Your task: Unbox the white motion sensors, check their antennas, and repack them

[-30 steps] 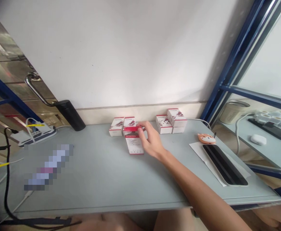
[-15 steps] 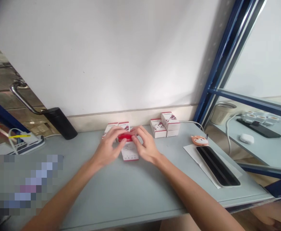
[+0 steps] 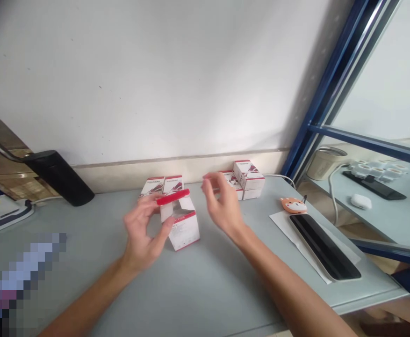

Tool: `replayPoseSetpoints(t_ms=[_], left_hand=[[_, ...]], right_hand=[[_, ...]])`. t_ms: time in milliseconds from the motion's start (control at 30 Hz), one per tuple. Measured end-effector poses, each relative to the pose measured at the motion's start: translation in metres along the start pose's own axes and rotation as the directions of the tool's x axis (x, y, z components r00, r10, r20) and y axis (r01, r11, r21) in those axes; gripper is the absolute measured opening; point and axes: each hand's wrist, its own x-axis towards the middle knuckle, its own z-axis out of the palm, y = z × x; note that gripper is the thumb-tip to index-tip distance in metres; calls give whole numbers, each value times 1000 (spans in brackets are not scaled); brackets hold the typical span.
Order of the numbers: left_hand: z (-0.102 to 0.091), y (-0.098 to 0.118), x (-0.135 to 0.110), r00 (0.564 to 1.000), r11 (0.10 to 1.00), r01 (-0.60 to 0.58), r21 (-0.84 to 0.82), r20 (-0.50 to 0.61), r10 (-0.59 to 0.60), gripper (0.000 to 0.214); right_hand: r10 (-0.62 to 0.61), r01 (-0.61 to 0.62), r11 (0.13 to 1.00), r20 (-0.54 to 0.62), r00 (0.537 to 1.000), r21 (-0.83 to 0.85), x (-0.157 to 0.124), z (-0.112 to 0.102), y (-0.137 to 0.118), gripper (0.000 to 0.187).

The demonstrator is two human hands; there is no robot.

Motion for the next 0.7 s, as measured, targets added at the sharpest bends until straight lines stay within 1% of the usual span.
replayPoseSetpoints(t_ms=[33, 67, 133, 167, 233, 300, 367, 467, 533, 567, 633, 667, 700], left_hand=[[0, -1, 0, 999, 999, -32, 14, -7, 32, 41], [0, -2, 0, 999, 998, -51, 34, 2, 51, 36], [-2, -2, 1, 996, 993, -79, 86, 55, 74, 27], [-3, -1, 2, 993, 990, -87, 114, 90, 77, 24], [-6, 3, 3, 987, 984, -87, 154, 151, 63, 23], [-9, 7, 4, 980, 983, -67, 171, 194, 33, 26], [-12, 9, 5, 973, 985, -29, 171, 230, -12, 28], [-14, 10, 7, 966, 990, 10, 139, 256, -46, 23], [-14, 10, 9, 969, 996, 44, 80, 240, -62, 19], [-13, 10, 9, 971, 997, 62, 46, 226, -71, 18], [-12, 10, 10, 974, 994, 111, 2, 199, -110, 18], [-12, 10, 10, 973, 991, 136, -8, 187, -132, 18], [-12, 11, 10, 971, 987, 160, -9, 180, -156, 18]], right_hand=[[12, -13, 993, -13, 1000, -113, 4, -4, 9, 23], [2, -6, 969, -16, 1000, -248, 8, -8, 19, 24], [-51, 31, 867, -26, 998, -497, 12, -14, 42, 26], [-78, 51, 817, -22, 997, -575, 13, -16, 52, 27], [-113, 81, 743, -5, 994, -665, 13, -18, 69, 24], [-104, 92, 691, 27, 994, -717, 11, -19, 79, 20], [-67, 90, 640, 61, 996, -763, 10, -19, 81, 18], [-15, 97, 586, 109, 994, -805, 12, -20, 78, 18], [-10, 104, 606, 123, 992, -789, 16, -22, 71, 17], [-28, 106, 642, 115, 993, -760, 18, -23, 65, 15], [-125, 129, 757, 52, 991, -641, 19, -24, 47, 11], [-201, 165, 818, -5, 980, -551, 17, -24, 33, 9], [-285, 226, 870, -72, 956, -438, 14, -23, 18, 8]])
